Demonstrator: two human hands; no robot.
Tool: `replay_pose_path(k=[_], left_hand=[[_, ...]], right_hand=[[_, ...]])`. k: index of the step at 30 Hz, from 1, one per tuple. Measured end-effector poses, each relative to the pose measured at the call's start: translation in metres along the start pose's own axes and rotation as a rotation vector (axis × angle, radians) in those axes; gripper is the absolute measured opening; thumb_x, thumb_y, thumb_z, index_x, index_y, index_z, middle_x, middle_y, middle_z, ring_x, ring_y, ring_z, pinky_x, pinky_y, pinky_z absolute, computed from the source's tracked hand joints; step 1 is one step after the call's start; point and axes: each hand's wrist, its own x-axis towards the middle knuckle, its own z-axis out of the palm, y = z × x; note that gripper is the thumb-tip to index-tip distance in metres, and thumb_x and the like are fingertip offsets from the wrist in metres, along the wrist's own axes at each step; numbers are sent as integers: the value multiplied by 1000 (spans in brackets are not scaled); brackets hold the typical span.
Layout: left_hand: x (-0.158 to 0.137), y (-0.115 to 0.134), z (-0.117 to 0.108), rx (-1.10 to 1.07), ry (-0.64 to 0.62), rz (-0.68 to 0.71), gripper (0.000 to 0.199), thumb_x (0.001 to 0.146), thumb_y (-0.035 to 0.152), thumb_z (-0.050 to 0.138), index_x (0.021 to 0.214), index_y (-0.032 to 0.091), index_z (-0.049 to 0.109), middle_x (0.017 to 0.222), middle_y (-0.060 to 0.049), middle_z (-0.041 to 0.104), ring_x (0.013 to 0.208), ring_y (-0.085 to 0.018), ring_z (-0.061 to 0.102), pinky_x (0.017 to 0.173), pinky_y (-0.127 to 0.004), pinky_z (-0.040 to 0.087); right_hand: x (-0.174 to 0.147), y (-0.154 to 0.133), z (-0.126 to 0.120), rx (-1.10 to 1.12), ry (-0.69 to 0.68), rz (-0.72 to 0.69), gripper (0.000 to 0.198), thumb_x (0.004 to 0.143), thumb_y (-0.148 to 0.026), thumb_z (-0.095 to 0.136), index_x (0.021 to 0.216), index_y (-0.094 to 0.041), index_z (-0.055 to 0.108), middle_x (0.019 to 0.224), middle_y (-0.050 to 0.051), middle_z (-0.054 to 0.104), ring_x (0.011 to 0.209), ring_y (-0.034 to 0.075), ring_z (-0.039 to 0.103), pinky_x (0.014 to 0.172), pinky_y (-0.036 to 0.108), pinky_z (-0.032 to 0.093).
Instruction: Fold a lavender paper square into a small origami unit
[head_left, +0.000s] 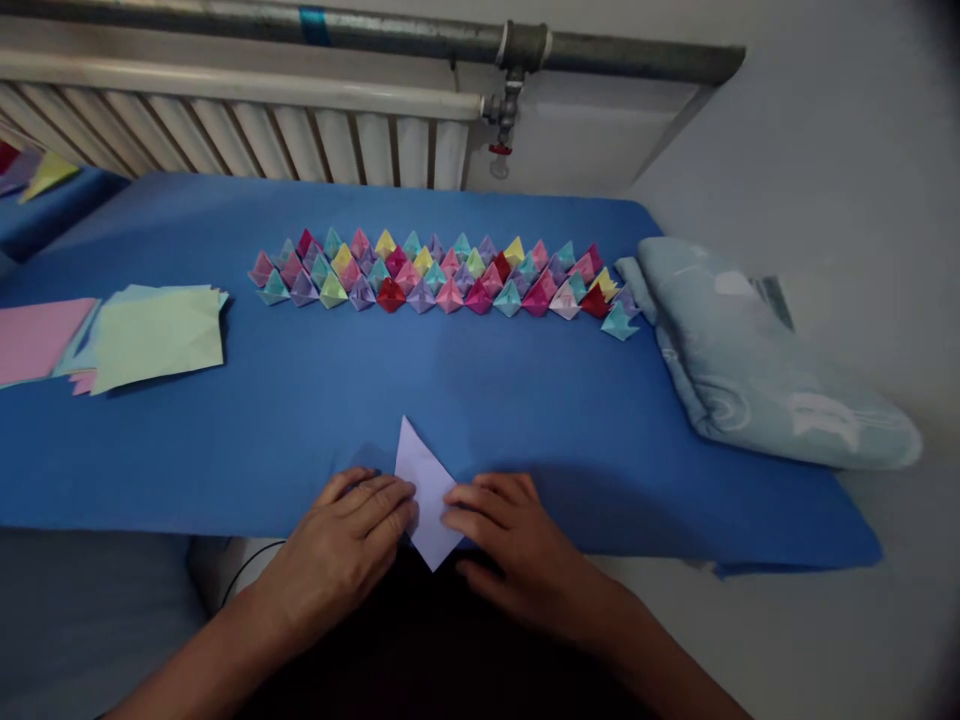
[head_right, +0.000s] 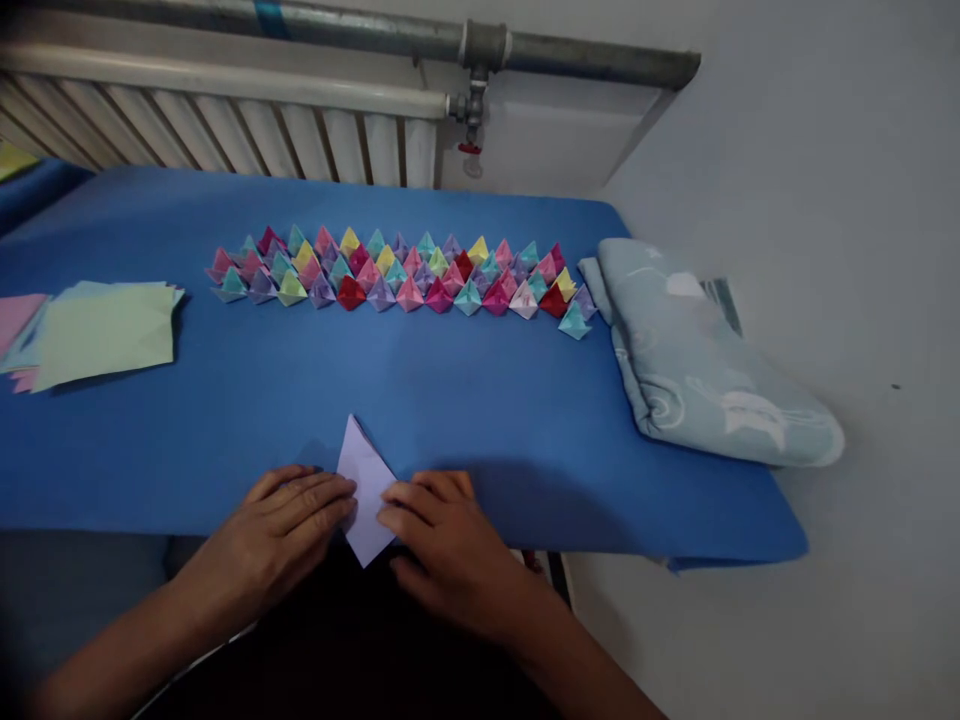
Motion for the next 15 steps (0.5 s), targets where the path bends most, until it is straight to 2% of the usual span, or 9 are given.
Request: replay_pose_path(k=[3, 6, 9, 15], left_hand=[[-1, 0, -2, -7, -29, 2, 29, 90, 21, 50, 118, 16, 58, 121, -11, 64, 109, -24, 59, 97, -46, 42], [0, 1, -1, 10, -11, 6, 27, 90, 24, 51, 115, 16, 60, 118, -11, 65, 106, -24, 60, 95, -46, 44], [2, 2, 2, 13, 46, 0, 20, 91, 20, 51, 107, 17, 62, 112, -8, 68, 101, -22, 62, 93, -42, 44], [6, 2, 3, -25, 143, -61, 17, 90, 12, 51, 101, 16, 63, 105, -7, 69, 97, -21, 63, 91, -42, 42]], right_hand=[[-4, 5, 12, -64, 88, 27, 33, 84, -22, 60, 116, -24, 55, 119, 5, 61, 109, 23, 50, 90, 40, 35], [-3, 6, 16, -70, 166, 39, 21, 87, -24, 58, 108, -24, 58, 109, 4, 65, 99, 21, 53, 85, 37, 36], [-2, 5, 14, -53, 199, 59, 14, 90, -23, 53, 101, -22, 60, 102, 3, 66, 91, 19, 54, 80, 35, 36], [-1, 3, 15, -11, 272, 131, 13, 91, -18, 49, 90, -21, 62, 97, 3, 67, 87, 18, 55, 77, 34, 36]])
